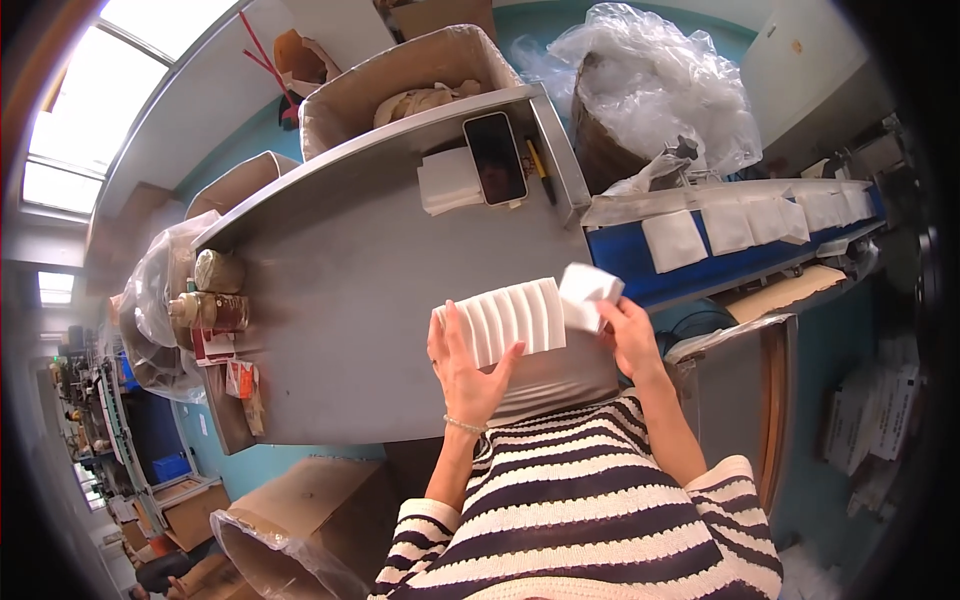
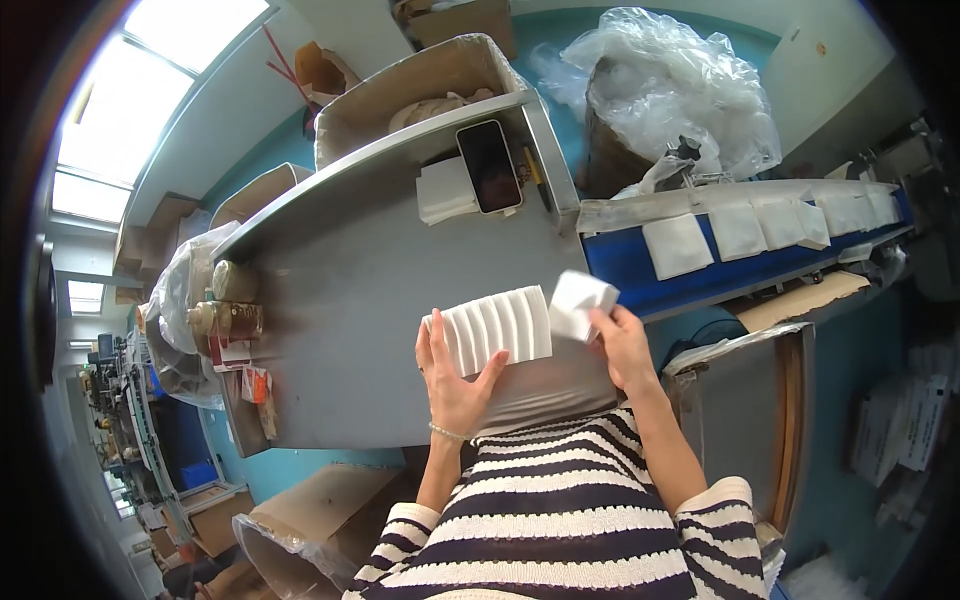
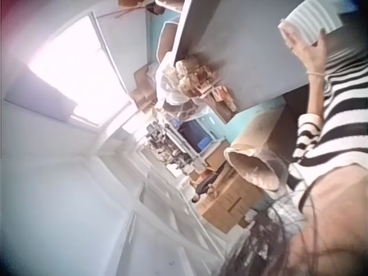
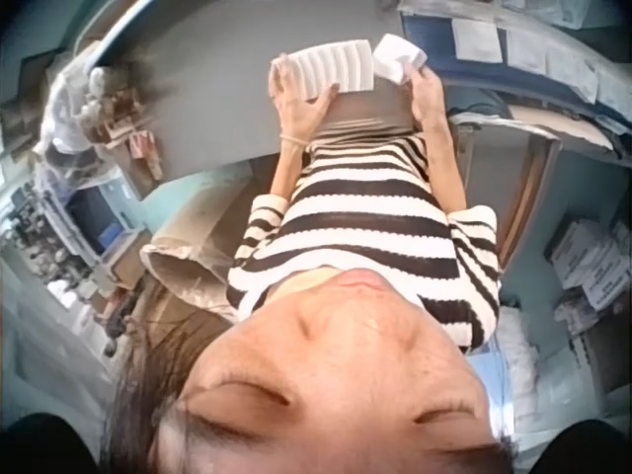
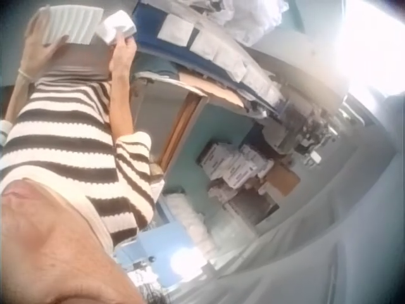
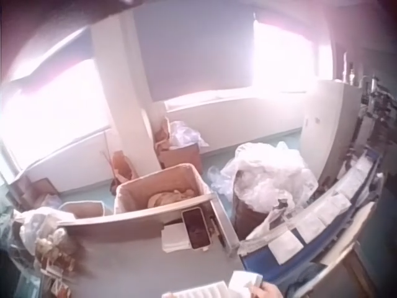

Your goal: The worker is picking up pleated paper filters and placing them into a machine for packaging.

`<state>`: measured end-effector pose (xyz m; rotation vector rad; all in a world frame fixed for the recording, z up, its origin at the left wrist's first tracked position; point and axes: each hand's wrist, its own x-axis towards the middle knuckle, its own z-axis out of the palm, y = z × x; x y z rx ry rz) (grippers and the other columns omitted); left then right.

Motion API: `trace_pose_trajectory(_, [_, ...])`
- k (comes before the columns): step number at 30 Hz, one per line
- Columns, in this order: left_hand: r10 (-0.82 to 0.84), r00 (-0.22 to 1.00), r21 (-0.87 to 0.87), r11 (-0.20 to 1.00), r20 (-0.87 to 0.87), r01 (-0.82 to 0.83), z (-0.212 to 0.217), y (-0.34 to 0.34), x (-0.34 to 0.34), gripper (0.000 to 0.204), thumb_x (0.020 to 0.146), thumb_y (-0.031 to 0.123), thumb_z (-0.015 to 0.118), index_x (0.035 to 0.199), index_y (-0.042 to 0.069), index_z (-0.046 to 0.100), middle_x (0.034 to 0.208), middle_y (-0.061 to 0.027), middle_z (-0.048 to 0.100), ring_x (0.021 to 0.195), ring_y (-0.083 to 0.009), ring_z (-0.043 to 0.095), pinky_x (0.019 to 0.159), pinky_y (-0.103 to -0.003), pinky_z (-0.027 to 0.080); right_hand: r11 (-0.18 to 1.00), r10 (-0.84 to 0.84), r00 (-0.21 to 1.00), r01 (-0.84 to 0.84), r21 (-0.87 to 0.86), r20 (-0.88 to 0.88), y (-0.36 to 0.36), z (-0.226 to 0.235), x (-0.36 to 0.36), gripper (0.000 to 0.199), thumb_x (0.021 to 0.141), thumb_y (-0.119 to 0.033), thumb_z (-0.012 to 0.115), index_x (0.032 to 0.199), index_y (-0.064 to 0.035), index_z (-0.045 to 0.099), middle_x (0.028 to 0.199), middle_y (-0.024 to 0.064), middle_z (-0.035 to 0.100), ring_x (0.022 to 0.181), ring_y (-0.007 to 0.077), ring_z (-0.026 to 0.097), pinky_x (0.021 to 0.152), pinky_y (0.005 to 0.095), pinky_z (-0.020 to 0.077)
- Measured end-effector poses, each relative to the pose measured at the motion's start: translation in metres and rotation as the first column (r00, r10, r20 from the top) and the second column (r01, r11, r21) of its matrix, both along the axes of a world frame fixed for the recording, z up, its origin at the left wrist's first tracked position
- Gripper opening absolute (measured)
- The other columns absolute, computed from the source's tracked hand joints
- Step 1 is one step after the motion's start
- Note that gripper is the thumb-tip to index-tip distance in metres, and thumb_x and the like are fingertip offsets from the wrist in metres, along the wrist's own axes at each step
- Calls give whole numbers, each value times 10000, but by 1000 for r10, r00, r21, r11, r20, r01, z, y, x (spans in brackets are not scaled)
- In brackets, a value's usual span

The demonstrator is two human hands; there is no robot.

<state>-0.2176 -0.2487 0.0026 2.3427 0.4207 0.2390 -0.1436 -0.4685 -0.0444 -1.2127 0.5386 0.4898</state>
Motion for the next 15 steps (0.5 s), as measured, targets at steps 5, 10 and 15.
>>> trace_pose_trajectory(5, [-63, 998, -47, 997, -1, 63, -1, -5, 0, 1007, 734, 442, 794, 1458, 1, 251, 1444, -298, 253, 1366, -416, 240, 1083, -502, 260, 940, 269, 915, -181, -289, 301, 24, 6, -3, 488, 925, -382, 627, 1169, 31, 539, 1031, 105, 638, 908, 143, 604, 801, 254, 485])
trace_pose_trajectory(10, [-11, 999, 26, 1000, -48, 13, 3, -10, -1, 1003, 725, 457, 794, 1463, 34, 262, 1451, -334, 215, 1366, -445, 222, 1063, -539, 253, 909, 415, 908, -412, -66, 48, 13, 6, -2, 321, 915, -218, 644, 1136, 8, 591, 981, 59, 653, 808, 104, 599, 703, 247, 497])
trace_pose_trajectory(15, [-61, 998, -30, 998, -5, 61, -3, -9, -1, 977, 720, 429, 808, 1448, 30, 293, 1448, -317, 207, 1373, -438, 206, 1096, -501, 255, 990, -141, 986, 143, -17, 92, 8, -11, -2, 329, 951, -278, 598, 1120, 0, 553, 986, 50, 617, 818, 131, 604, 709, 252, 511])
